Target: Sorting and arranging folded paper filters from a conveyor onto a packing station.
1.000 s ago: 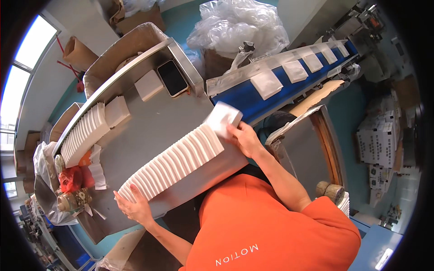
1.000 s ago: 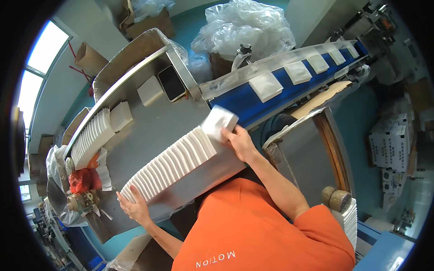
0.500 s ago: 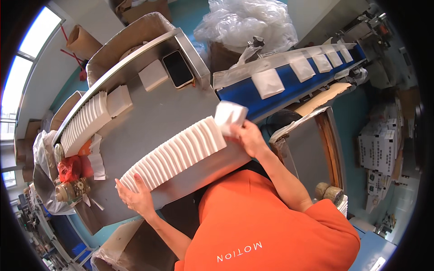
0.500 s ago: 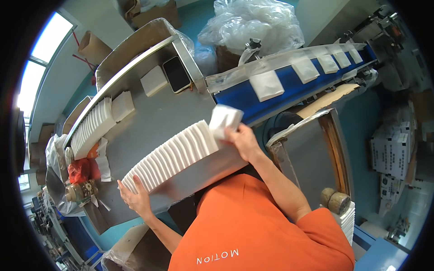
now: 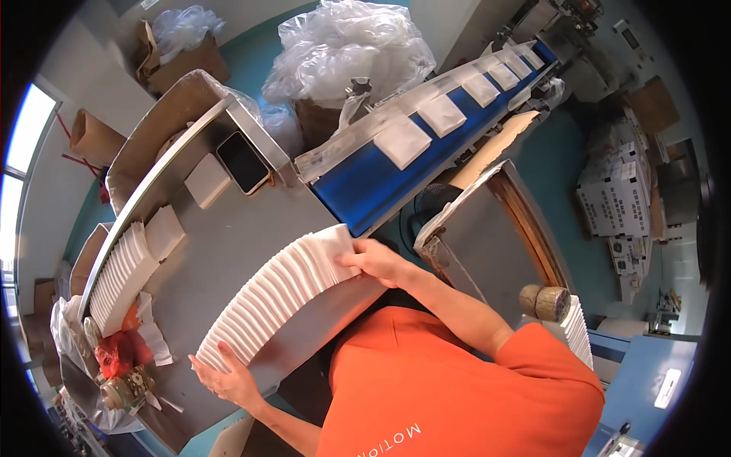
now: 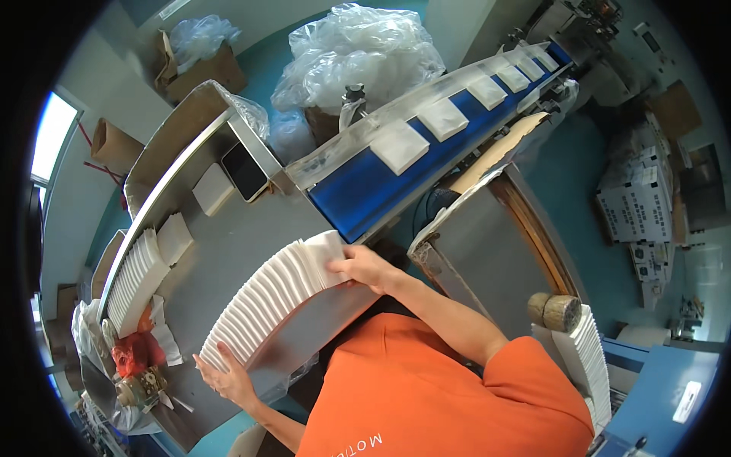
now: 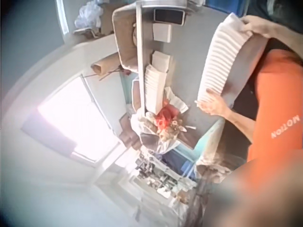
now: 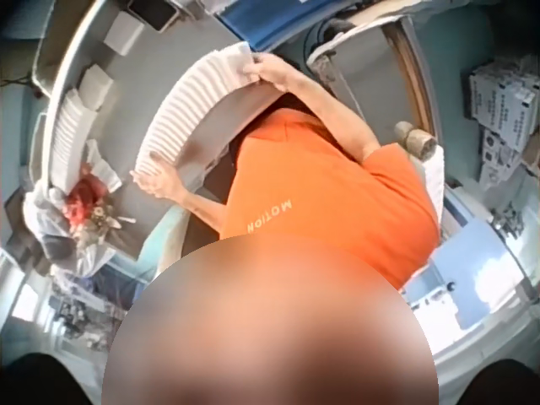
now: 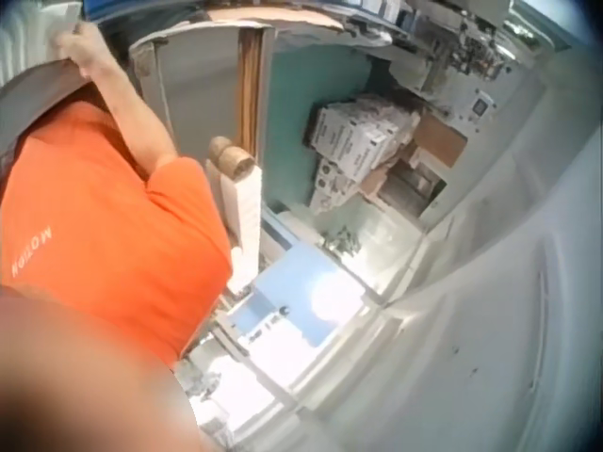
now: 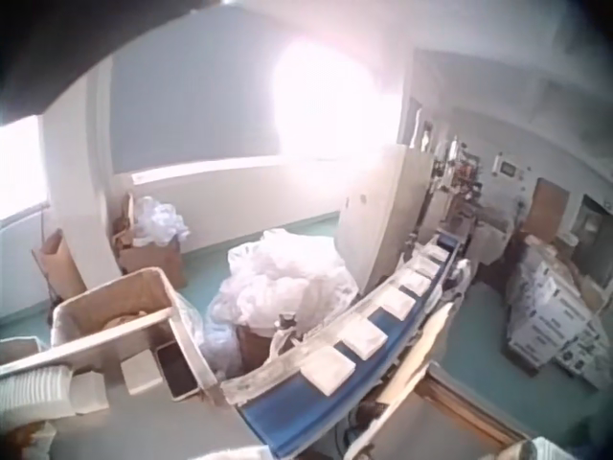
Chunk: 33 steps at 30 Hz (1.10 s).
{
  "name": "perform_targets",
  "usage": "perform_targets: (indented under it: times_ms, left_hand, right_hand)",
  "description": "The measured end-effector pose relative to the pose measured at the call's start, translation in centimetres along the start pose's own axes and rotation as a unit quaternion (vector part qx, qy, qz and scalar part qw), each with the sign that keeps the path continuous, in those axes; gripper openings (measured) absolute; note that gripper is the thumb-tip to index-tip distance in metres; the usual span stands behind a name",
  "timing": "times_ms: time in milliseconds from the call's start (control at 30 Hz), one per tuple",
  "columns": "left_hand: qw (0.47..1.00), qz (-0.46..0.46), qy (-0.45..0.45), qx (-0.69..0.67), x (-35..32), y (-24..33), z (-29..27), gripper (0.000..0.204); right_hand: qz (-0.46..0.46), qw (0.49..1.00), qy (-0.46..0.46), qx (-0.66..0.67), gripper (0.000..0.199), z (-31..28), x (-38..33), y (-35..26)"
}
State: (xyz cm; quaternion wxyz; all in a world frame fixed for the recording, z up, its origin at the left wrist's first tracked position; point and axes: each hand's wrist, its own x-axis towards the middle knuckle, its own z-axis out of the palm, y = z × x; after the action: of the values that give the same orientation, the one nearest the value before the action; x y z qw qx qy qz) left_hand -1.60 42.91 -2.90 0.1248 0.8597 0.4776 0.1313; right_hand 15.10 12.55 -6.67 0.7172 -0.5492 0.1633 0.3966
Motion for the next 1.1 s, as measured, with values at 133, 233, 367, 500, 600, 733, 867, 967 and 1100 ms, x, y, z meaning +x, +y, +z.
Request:
perform_targets:
  times_ms: [133, 233, 367, 500, 600, 733, 867, 967, 1100]
  left_hand:
    - [0.998, 0.053, -0.009, -0.025, 0.0, 0.2, 0.3, 0.088]
    - [0.998, 0.063, -0.011, -0.024, -0.5, 0.6, 0.3, 0.088]
    - [0.996, 0.082, 0.004, -0.035, -0.8, 0.8, 0.2, 0.087]
    - [0.996, 0.077, 0.012, -0.042, -0.4, 0.9, 0.7, 0.087]
    - [0.997, 0.062, 0.006, -0.051, -0.5, 1.3, 0.0, 0.087]
    - [0.993, 0.076, -0.025, -0.086, -0.7, 2.1, -0.1, 0.088]
    - [0.995, 0.077, -0.022, -0.067, -1.0, 2.3, 0.1, 0.089]
    - [0.996, 0.065, -0.028, -0.062, -1.0, 2.9, 0.1, 0.089]
    - [0.995, 0.076, -0.021, -0.06, -0.7, 1.7, 0.0, 0.089]
  right_hand:
    - [-0.11, 0.978, 0.116, 0.134, 0.032, -1.8, 1.6, 0.0]
    - [-0.182, 0.963, 0.1, -0.172, 0.048, 2.9, 0.5, -1.5]
    - [-0.245, 0.938, 0.103, -0.224, 0.046, 4.8, 1.1, -0.1]
    - [0.006, 0.999, -0.019, 0.045, 0.047, 0.3, 1.5, -0.1]
    - [0.004, 0.999, -0.025, -0.024, 0.043, -1.8, 1.2, -0.5]
    - [-0.114, 0.974, 0.145, 0.132, 0.035, -2.0, 2.2, -1.2]
    - [-0.187, 0.936, 0.068, -0.29, 0.048, 3.9, -0.3, -2.2]
    - [-0.207, 0.95, 0.064, -0.224, 0.047, 3.0, 1.1, -0.6]
    - [0.033, 0.999, -0.041, -0.015, 0.041, 0.4, 0.9, -1.2]
